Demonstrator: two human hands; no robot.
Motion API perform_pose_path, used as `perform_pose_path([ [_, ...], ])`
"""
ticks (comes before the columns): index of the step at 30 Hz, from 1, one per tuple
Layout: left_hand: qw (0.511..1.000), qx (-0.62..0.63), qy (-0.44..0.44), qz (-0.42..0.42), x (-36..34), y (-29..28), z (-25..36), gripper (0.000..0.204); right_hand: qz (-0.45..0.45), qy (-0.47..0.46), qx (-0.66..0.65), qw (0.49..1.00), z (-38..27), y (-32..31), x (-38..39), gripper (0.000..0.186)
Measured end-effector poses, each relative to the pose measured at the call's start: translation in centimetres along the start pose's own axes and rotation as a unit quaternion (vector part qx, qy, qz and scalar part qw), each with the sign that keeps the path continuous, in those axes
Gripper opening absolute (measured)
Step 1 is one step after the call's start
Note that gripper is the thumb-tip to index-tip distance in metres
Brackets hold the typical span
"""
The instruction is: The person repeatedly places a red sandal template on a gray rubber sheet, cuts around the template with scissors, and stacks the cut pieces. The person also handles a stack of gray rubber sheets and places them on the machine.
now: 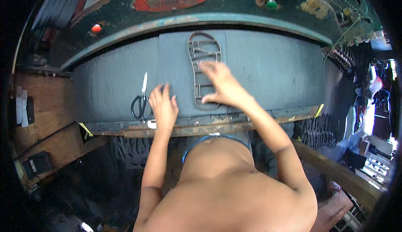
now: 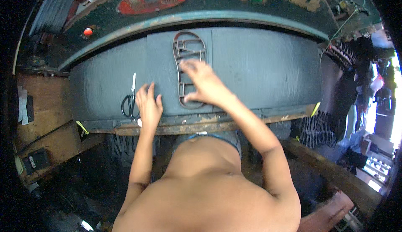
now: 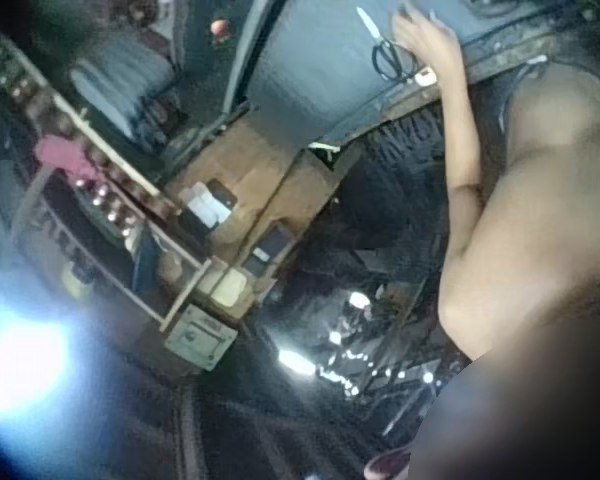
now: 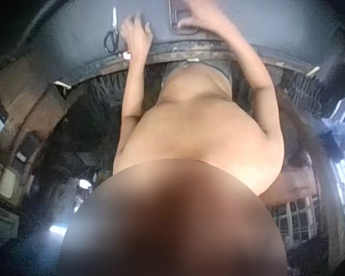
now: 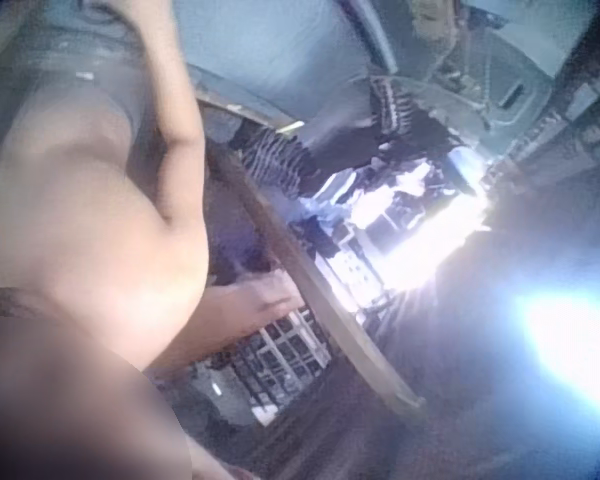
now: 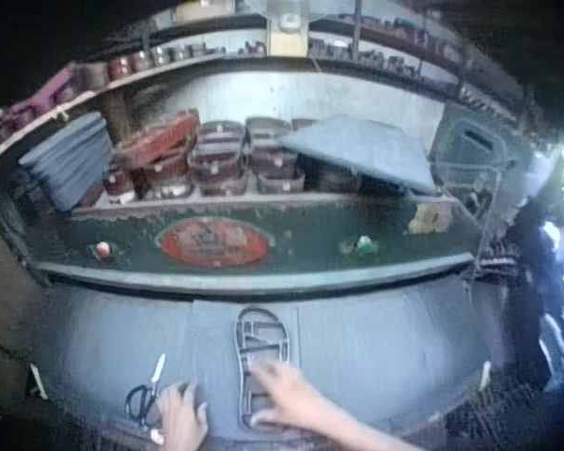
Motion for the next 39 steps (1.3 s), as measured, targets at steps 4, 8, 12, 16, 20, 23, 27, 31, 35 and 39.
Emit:
perform_pose_path([
  [4,0.955,0.161,0.114,-0.222,-1.7,3.1,2.3,0.074,-0.080,0.296,-0.152,0.940,8.2,-1.4,3.5,0.127],
  [8,0.942,0.107,0.198,-0.251,-2.6,4.7,3.2,0.089,-0.175,0.201,-0.044,0.963,8.7,1.7,5.1,0.129],
  [12,0.934,0.134,0.201,-0.263,-2.8,5.5,2.6,0.095,-0.142,0.176,0.002,0.974,8.5,2.7,5.8,0.127],
  [16,0.928,0.167,0.223,-0.248,-2.8,5.4,2.2,0.095,-0.128,0.181,0.001,0.975,8.3,2.8,6.2,0.130],
  [20,0.928,0.170,0.230,-0.239,-2.6,5.4,2.1,0.094,-0.121,0.176,0.005,0.977,8.2,2.8,6.3,0.130],
  [23,0.929,0.173,0.228,-0.234,-2.6,5.4,2.0,0.093,-0.119,0.177,0.001,0.977,8.2,2.8,6.4,0.129],
  [27,0.929,0.177,0.230,-0.228,-2.6,5.5,2.0,0.092,-0.116,0.176,-0.003,0.977,8.2,2.8,6.4,0.129],
  [31,0.928,0.189,0.233,-0.220,-2.7,5.2,2.1,0.091,-0.124,0.177,0.006,0.976,8.2,2.9,6.4,0.129],
  [35,0.929,0.177,0.222,-0.237,-2.8,5.2,2.2,0.091,-0.127,0.182,0.015,0.975,8.4,3.0,6.5,0.128],
  [39,0.930,0.177,0.224,-0.233,-2.9,4.9,2.4,0.092,-0.124,0.178,0.006,0.976,8.4,2.9,6.5,0.128],
])
Point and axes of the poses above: each hand's wrist, its own x-axis away from the middle knuckle, its own y-axis out of the palm, z = x × y, the point moved 7 cm from there along -x, towards the middle knuckle, and after that the axes turned 3 degrees about z, right-handed, at the moved point
